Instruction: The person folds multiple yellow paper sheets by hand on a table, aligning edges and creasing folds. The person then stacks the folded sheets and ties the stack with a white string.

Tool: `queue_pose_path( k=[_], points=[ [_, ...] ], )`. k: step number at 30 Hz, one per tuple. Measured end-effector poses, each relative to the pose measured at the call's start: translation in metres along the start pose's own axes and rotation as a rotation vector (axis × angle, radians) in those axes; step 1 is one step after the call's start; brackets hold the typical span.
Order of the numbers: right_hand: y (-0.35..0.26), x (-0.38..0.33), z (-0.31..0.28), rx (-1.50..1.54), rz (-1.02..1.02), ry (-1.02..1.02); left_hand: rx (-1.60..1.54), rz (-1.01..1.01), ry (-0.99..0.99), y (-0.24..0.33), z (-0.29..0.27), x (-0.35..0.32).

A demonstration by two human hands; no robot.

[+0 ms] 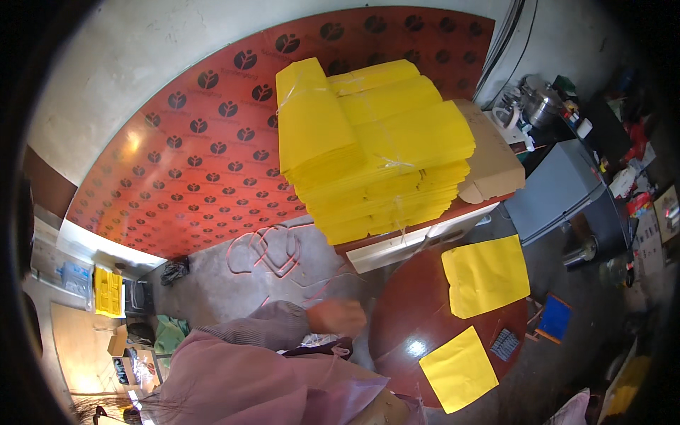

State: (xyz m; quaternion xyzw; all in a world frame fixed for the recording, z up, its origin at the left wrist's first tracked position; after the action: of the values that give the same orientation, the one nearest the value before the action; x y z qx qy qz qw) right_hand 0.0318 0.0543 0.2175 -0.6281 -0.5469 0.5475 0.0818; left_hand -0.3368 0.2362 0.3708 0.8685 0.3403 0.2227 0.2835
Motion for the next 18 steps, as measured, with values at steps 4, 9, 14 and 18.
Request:
queue_pose_path(
  k=[4, 9, 14, 18],
  points=[
    [-0.040, 0.011, -0.004, 0.022, -0.159, 0.082, 0.488, -0.244, 0.774, 0.041, -0.134, 0.037],
    [-0.131, 0.047, -0.057, -0.183, -0.476, 0.275, 0.690, -0.156, 0.953, 0.042, -0.261, 0.074],
    [-0.151, 0.033, -0.043, 0.155, -0.380, 0.285, 0.874, -0.123, 0.364, 0.010, -0.325, 0.121],
    [-0.097, 0.025, 0.011, 0.066, -0.266, 0.069, 0.818, -0.186, 0.095, -0.004, -0.329, 0.133]
  ],
)
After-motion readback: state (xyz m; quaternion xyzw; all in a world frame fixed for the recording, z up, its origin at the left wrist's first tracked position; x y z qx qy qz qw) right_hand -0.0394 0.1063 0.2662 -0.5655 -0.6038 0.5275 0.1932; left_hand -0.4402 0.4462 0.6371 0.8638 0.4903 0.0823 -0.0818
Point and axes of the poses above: each hand's wrist, its own x-axis towards the middle knuckle, its own z-axis out of the palm, y = z × x, the point moved 1 cm from there along x, towards the middle knuckle, and after that the axes turned 8 degrees about x, right-handed, at the moved point
